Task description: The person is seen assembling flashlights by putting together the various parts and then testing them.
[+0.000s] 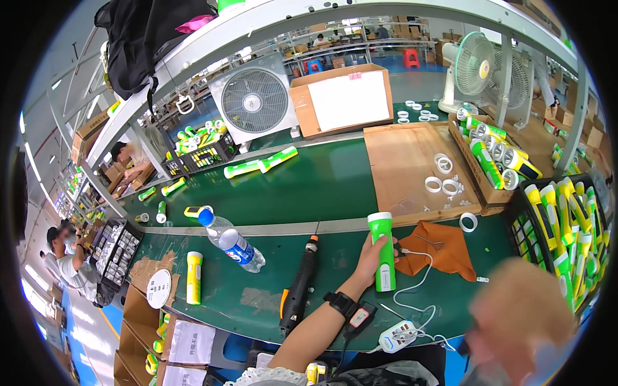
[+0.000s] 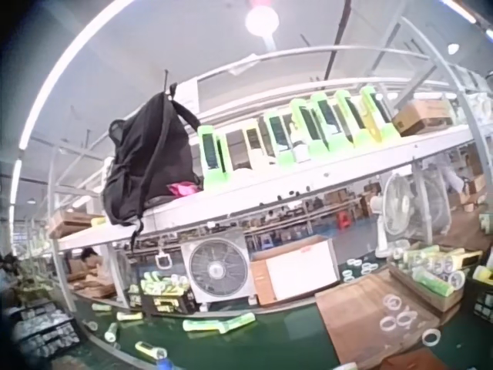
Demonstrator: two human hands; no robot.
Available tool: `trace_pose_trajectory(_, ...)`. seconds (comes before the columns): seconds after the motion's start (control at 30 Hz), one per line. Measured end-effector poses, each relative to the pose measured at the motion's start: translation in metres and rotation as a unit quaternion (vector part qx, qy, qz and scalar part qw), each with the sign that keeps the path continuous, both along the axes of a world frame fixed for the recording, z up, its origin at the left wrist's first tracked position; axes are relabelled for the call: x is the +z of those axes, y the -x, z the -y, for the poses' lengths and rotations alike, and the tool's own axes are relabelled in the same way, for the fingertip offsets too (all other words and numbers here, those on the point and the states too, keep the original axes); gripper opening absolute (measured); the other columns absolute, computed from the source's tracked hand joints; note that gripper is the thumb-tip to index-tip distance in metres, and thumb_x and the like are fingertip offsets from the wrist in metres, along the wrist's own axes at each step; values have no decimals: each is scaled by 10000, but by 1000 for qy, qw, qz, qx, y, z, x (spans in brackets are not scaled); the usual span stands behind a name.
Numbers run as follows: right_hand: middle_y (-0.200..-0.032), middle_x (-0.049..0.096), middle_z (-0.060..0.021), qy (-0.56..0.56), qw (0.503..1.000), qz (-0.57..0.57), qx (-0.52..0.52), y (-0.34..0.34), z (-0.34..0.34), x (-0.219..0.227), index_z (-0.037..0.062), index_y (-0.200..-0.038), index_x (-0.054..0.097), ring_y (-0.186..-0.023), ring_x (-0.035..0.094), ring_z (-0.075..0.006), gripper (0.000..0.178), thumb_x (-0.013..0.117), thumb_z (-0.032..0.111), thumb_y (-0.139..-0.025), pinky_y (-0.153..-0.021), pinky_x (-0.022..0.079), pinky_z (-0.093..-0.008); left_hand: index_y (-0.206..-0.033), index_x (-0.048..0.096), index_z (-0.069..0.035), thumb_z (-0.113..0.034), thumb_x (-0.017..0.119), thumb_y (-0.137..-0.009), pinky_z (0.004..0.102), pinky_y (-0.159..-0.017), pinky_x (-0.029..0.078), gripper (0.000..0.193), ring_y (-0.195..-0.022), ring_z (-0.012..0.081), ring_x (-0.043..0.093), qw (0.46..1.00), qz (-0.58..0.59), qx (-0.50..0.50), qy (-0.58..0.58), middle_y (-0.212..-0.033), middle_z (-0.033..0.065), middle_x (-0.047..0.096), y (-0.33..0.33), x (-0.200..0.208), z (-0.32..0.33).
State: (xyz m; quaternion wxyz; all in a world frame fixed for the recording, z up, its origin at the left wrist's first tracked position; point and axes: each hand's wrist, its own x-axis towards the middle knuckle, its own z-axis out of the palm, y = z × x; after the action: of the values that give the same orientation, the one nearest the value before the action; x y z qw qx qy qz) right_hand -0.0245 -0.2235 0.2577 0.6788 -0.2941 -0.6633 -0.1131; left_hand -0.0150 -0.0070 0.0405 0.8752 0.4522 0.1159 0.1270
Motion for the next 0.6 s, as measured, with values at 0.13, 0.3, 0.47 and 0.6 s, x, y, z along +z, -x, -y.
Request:
trace_pose_trajectory(0.13,-807,585,-60,386,854,255,-238,-54,-69,-87,86,-903,599,-752,579,-244,227,669,146,-696,-655,482,-341,-1037,450,-63,-254,477,-905,303,-666,488,234,-746,154,569,998,-15,63,23,-871,74,557,-3,-11,-5)
trace_pose_trajectory(0.3,-975,523,-67,447,836,180,-265,-65,-77,-161,49,-985,589,-811,567,-241,268,615,203,-768,-701,482,-338,-1029,426,-48,-296,484,-904,304,-622,493,284,-724,169,575,997,-30,59,37,-855,84,550,-4,-13,-5)
trace_pose_trajectory(0.47,-895,520,-66,449,828,209,-261,-65,-73,-166,57,-972,593,-796,563,-230,259,622,194,-754,-677,482,-329,-1024,418,-46,-299,488,-901,303,-590,490,290,-689,173,576,997,-44,63,15,-862,86,541,-3,-15,-3)
trace_pose_trajectory(0.6,-857,519,-65,431,832,228,-266,-67,-75,-166,69,-949,598,-788,561,-229,238,626,184,-742,-672,479,-333,-1041,445,-71,-296,466,-908,294,-628,478,262,-723,153,563,997,-43,55,18,-867,75,548,-3,-7,-2)
